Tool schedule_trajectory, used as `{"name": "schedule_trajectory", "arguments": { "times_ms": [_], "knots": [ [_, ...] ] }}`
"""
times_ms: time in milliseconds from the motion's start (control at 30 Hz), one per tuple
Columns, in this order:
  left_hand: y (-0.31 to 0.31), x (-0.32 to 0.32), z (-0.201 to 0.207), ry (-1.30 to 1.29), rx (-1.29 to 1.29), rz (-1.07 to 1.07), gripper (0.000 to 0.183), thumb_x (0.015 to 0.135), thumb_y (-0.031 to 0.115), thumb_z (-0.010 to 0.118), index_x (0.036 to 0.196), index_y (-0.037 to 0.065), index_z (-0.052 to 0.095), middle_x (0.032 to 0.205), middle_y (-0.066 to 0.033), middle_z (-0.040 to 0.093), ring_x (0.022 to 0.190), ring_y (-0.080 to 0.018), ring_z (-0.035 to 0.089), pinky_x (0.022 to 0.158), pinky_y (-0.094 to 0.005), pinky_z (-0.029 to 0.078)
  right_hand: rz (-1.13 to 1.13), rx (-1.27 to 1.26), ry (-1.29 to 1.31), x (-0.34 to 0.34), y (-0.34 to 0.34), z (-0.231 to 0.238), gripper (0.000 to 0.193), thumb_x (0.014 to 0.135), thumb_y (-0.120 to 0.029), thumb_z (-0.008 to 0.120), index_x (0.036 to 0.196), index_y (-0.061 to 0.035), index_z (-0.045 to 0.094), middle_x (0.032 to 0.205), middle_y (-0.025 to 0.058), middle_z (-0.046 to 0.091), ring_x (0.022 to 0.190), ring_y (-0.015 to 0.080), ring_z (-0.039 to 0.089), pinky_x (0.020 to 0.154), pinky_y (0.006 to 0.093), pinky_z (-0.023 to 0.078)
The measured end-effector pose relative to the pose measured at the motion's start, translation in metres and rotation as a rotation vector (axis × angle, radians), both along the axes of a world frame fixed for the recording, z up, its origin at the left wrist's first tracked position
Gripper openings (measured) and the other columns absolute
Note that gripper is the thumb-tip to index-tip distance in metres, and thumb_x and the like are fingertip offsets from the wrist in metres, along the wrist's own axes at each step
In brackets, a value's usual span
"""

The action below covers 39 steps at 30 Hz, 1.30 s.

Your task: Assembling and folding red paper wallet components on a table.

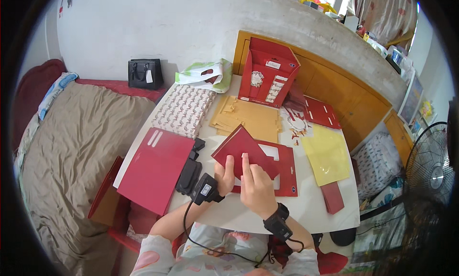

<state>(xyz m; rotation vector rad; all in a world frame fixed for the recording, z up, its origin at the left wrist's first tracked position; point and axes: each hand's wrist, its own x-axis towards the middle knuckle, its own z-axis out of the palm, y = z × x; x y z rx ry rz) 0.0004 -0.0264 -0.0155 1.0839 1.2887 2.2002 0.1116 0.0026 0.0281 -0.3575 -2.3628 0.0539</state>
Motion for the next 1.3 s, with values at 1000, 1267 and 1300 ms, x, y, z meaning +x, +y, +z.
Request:
{"name": "schedule_trajectory", "arguments": {
  "times_ms": [1000,1267,1300],
  "knots": [
    [0.007,0.002,-0.019,0.012,-0.044,-0.168,0.030,0.093,0.020,0.032,0.099,-0.002,0.053,0.086,-0.0088,0.058,0.074,-0.0139,0.055,0.064,-0.0269,0.045,-0.048,0.014,0.006,-0.006,-0.016,0.003,0.068,0.080,-0.032,0.053,0.121,0.0170,0.031,0.080,0.0135,0.045,0.068,0.0231,0.049,0.056,0.0298,0.043],
    [0.010,-0.002,-0.027,-0.005,-0.014,-0.194,0.030,0.093,0.020,0.033,0.099,-0.002,0.053,0.085,-0.0086,0.058,0.073,-0.0137,0.055,0.063,-0.0267,0.045,-0.034,0.003,0.014,-0.007,-0.016,0.003,0.069,0.080,-0.034,0.053,0.121,0.0169,0.031,0.081,0.0141,0.045,0.069,0.0241,0.049,0.058,0.0306,0.044],
    [0.014,-0.001,-0.026,-0.007,-0.010,-0.197,0.030,0.093,0.020,0.033,0.099,-0.002,0.053,0.085,-0.0086,0.058,0.073,-0.0137,0.055,0.063,-0.0267,0.045,-0.036,0.003,0.011,-0.007,-0.016,0.002,0.069,0.080,-0.034,0.053,0.121,0.0169,0.031,0.081,0.0143,0.045,0.070,0.0243,0.049,0.058,0.0308,0.043]
  ]
}}
